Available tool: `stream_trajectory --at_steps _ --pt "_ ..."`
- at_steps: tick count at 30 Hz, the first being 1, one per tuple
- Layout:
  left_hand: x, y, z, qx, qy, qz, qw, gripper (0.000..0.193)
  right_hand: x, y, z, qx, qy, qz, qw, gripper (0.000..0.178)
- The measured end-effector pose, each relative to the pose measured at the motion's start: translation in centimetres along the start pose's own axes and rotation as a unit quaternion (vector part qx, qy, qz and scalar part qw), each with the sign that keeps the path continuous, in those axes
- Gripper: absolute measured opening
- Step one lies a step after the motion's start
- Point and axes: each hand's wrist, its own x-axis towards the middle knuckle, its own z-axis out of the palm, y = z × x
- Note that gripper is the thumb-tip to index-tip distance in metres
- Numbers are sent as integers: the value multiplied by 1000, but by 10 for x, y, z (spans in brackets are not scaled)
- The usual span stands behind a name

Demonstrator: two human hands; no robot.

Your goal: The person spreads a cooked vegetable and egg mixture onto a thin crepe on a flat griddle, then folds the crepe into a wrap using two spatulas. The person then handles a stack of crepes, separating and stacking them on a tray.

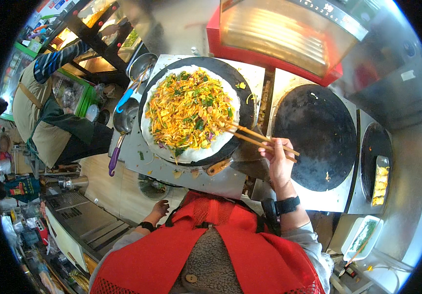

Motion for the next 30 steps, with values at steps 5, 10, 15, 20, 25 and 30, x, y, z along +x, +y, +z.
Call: stream_trajectory --at_steps 5,10,15,20,25,30 --pt "7 4 -12 41 -26 -9 999 38 -9 -5 18 -37 -16 6 999 18" --pt "26 6 -32 61 -6 50 997 40 6 4 66 -40 -37 16 998 17" --pt "37 -2 -52 28 2 69 997 42 30 29 125 -27 -49 -53 997 16" --pt "35 -26 -76 34 15 26 999 42 8 25 127 -111 -16 3 994 17" --pt "50 -83 -97 35 15 5 999 40 -17 -8 125 -129 16 -122 984 19" --pt "80 -102 -115 64 35 51 996 38 -42 -25 170 -205 5 -208 956 20"
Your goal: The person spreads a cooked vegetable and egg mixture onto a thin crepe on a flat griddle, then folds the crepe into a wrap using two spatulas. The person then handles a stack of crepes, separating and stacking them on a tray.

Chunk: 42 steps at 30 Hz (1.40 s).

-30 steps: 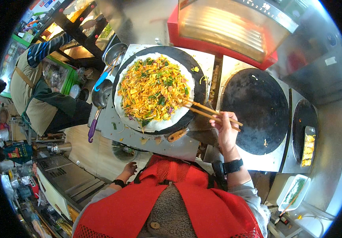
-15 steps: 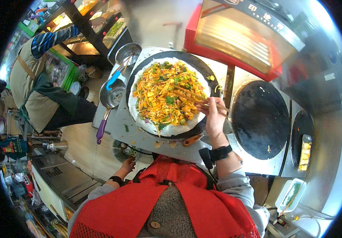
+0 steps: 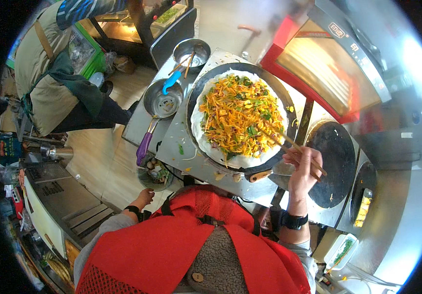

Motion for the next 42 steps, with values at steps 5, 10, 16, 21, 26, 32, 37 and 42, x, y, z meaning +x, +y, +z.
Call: stream_trajectory --at_steps 5,10,16,21,26,32,37,42 --pt "6 34 -17 -129 -28 -20 991 39 7 -9 31 -47 -15 94 994 20" --pt "0 34 -29 -69 -31 3 997 41 -5 3 97 58 -16 131 990 18" --pt "-7 -3 -45 -143 -52 -99 983 39 -35 74 261 144 -203 313 917 27" --pt "-37 -4 -60 -165 -50 -77 982 42 -45 101 302 -65 -282 259 921 45" --pt "-73 59 -68 -85 -84 19 993 38 -58 90 239 59 -359 275 890 49" --pt "-134 234 -73 -53 -238 155 957 33 -66 67 5 60 -273 216 936 29" --pt "-181 386 -2 63 -185 485 852 36 -79 60 -153 -597 -27 -89 797 39" --pt "-197 454 104 358 21 617 701 60 -95 81 -199 -576 -136 -54 805 33"
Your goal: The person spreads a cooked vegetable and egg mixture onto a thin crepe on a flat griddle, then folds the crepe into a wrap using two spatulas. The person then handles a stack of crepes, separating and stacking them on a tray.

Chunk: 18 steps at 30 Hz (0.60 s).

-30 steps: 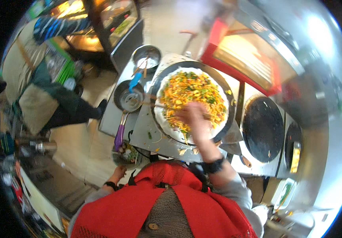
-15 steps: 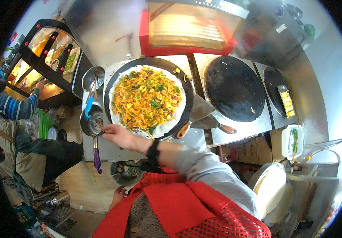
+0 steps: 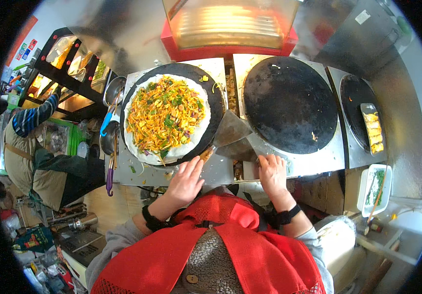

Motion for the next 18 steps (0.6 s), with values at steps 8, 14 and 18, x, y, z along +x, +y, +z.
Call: stream_trajectory --at_steps 8,14,18 --pt "30 24 37 93 1 -113 989 66 -14 39 -21 69 -57 13 996 25" --pt "51 18 44 153 -53 -152 975 38 -14 49 -66 109 -107 14 988 20" --pt "40 24 31 82 31 -106 990 23 -9 62 -111 145 -191 82 967 23"
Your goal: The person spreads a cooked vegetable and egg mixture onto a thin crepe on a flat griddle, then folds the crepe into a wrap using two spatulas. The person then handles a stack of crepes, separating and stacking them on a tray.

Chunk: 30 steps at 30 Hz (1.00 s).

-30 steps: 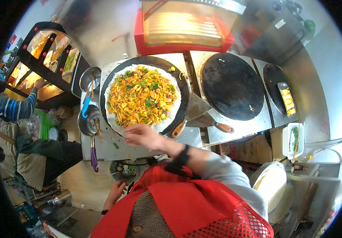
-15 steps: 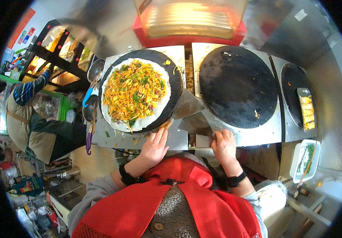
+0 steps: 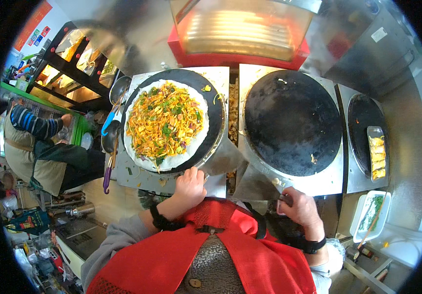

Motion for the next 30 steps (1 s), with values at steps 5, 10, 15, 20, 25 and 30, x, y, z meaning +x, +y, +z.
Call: stream_trajectory --at_steps 5,10,15,20,25,30 --pt "-14 -19 -44 -52 30 45 997 19 47 -12 -17 88 147 -37 984 29" --pt "55 -79 -72 -225 119 -89 963 23 141 -40 5 93 161 -80 979 29" --pt "132 -110 -61 -193 89 -145 966 34 209 -65 11 -76 107 -49 990 23" --pt "131 -104 -35 -189 92 -139 968 36 273 -88 23 -95 85 -45 991 23" --pt "132 -106 -35 -204 143 -107 963 34 296 -107 32 -6 123 -31 992 30" --pt "98 -114 -73 -278 166 -95 941 36 262 -136 15 -8 286 -202 936 27"
